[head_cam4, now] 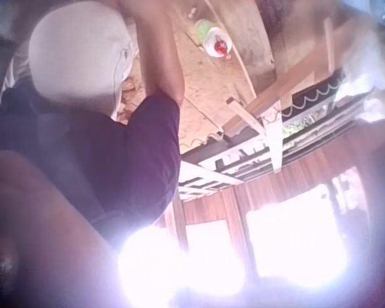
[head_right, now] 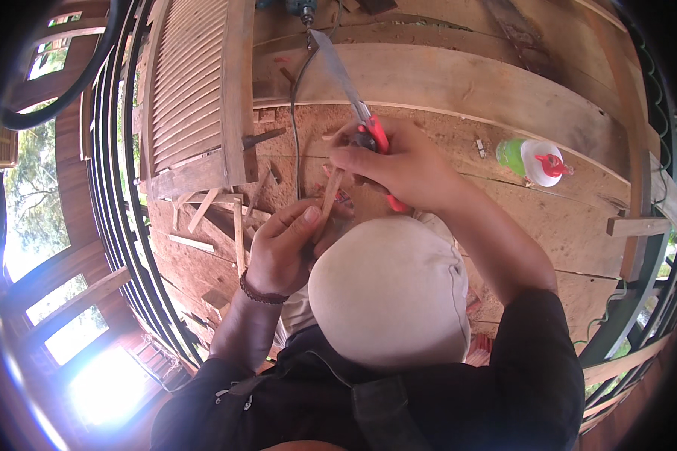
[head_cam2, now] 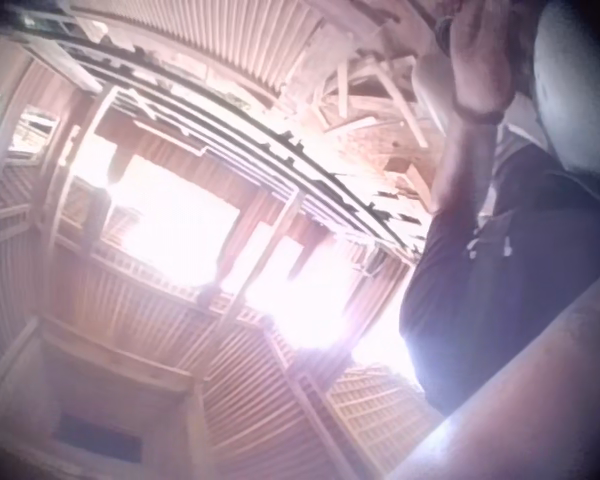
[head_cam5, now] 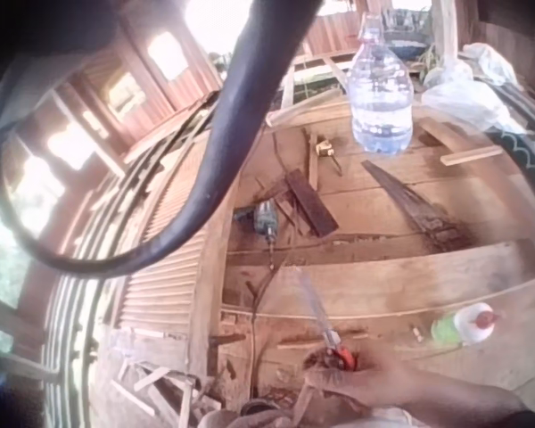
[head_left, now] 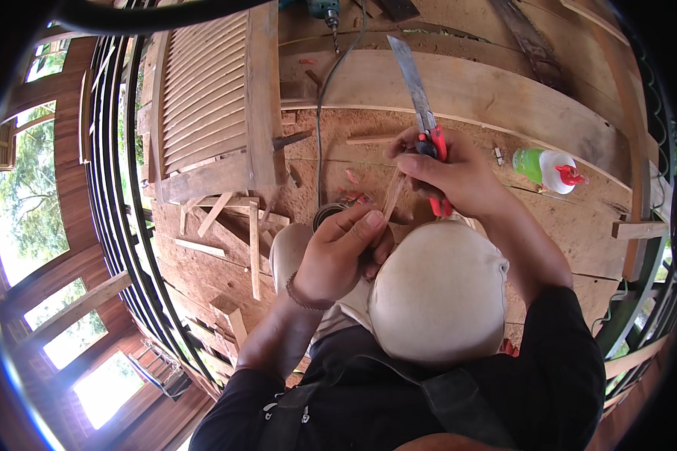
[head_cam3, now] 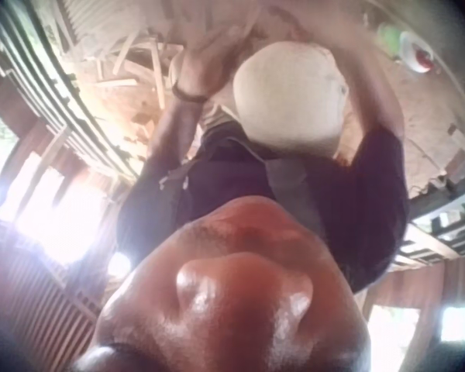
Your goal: The person sits on the floor and assembles a wooden structure by applying glue to small wooden pieces and attaching them to a larger frame. They use a hammer to secure the pieces and a saw to trim excess wood. The person also uses a chisel to smooth the edges of the wood.
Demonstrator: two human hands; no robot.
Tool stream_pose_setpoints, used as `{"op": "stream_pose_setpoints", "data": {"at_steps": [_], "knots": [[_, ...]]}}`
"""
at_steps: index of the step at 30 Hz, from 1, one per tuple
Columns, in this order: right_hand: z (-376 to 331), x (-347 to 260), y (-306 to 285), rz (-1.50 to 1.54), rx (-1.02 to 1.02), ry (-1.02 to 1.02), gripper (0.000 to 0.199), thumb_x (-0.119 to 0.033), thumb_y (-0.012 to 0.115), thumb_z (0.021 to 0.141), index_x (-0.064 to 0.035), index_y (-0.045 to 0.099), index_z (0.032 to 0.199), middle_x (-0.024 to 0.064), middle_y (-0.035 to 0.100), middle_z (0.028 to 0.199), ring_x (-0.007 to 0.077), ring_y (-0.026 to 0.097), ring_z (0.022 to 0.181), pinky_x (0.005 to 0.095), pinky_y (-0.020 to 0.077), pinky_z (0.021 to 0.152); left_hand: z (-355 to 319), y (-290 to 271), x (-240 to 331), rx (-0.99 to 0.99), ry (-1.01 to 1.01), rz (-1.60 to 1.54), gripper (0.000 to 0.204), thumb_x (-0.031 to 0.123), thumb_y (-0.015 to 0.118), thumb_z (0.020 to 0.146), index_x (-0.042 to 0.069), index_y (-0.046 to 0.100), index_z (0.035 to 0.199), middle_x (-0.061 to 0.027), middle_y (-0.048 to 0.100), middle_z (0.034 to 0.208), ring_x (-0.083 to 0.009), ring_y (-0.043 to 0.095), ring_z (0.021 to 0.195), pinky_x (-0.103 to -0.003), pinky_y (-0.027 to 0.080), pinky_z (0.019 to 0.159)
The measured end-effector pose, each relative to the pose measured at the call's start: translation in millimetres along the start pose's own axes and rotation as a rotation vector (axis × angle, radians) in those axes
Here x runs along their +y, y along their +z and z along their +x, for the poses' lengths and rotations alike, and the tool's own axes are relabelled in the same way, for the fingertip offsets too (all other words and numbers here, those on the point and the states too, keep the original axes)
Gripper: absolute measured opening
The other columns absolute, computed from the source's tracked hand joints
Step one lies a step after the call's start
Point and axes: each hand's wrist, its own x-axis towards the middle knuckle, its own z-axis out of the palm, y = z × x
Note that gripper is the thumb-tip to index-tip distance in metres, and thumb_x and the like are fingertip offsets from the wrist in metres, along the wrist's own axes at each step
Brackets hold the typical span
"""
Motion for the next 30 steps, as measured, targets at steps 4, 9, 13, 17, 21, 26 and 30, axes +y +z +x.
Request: {"op": "stream_pose_setpoints", "data": {"at_steps": [4, 9, 13, 17, 21, 26, 30], "knots": [[-18, 36, -32, -0.400, 0.074, -0.241, 0.019, -0.014, 0.069, 0.090, -0.0033, 0.063, 0.105, 0.0057, 0.062, 0.079, 0.0174, 0.060, 0.068, 0.0309, 0.0471, 0.064, 4, 0, 1, 0.014, 0.009, 0.002, 0.044, 0.027, 0.040, 0.109, -0.009, 0.060, 0.124, 0.0003, 0.046, 0.068, -0.0091, 0.045, 0.063, -0.023, 0.038, 0.060], [-48, 22, -44, -1.081, 0.087, -0.408, 0.025, -0.012, 0.070, 0.083, -0.0051, 0.060, 0.105, 0.0143, 0.063, 0.083, 0.0359, 0.065, 0.077, 0.0410, 0.0503, 0.067, 9, -9, -3, 0.008, -0.009, 0.092, 0.035, 0.018, 0.043, 0.107, -0.007, 0.061, 0.124, -0.0010, 0.051, 0.070, -0.0080, 0.047, 0.063, -0.022, 0.039, 0.060], [-49, 17, -46, -1.245, -0.027, -0.541, 0.026, -0.022, 0.074, 0.077, -0.0088, 0.057, 0.092, 0.0088, 0.063, 0.079, 0.0344, 0.066, 0.073, 0.0466, 0.0504, 0.062, 3, 2, -6, 0.116, 0.083, 0.417, 0.023, 0.014, 0.048, 0.106, -0.002, 0.061, 0.117, -0.0011, 0.057, 0.076, -0.0087, 0.049, 0.066, -0.023, 0.041, 0.062], [-51, 15, -40, -1.314, 0.013, -0.531, 0.029, -0.026, 0.075, 0.076, -0.0091, 0.057, 0.091, 0.0086, 0.064, 0.081, 0.0320, 0.066, 0.072, 0.0456, 0.0505, 0.062, -4, 2, -6, 0.117, 0.211, 0.719, 0.021, 0.015, 0.052, 0.105, -0.001, 0.060, 0.115, -0.0049, 0.064, 0.082, -0.0128, 0.056, 0.073, -0.028, 0.047, 0.070], [-60, 19, -35, -1.263, 0.126, -0.545, 0.029, -0.026, 0.075, 0.074, -0.0076, 0.056, 0.086, 0.0106, 0.059, 0.076, 0.0351, 0.062, 0.069, 0.0466, 0.0480, 0.060, -14, 6, 2, 0.118, 0.154, 0.871, 0.021, 0.014, 0.052, 0.103, -0.002, 0.061, 0.114, -0.0102, 0.065, 0.084, -0.0150, 0.059, 0.077, -0.032, 0.050, 0.075], [-67, 24, -40, -1.290, 0.136, -0.473, 0.030, -0.028, 0.076, 0.075, -0.0098, 0.059, 0.092, 0.0073, 0.063, 0.080, 0.0314, 0.066, 0.072, 0.0452, 0.0507, 0.061, -27, 4, -3, 0.117, 0.082, 0.737, 0.022, 0.012, 0.050, 0.103, -0.001, 0.061, 0.115, -0.0120, 0.067, 0.086, -0.0154, 0.062, 0.080, -0.033, 0.050, 0.074], [-56, 13, -39, -1.313, 0.037, -0.561, 0.029, -0.028, 0.076, 0.075, -0.0100, 0.060, 0.092, 0.0074, 0.063, 0.080, 0.0318, 0.066, 0.073, 0.0448, 0.0508, 0.061, -21, 8, 1, 0.137, 0.181, 0.867, 0.023, 0.012, 0.048, 0.102, -0.003, 0.061, 0.115, -0.0107, 0.067, 0.089, -0.0144, 0.061, 0.082, -0.032, 0.049, 0.075]]}}
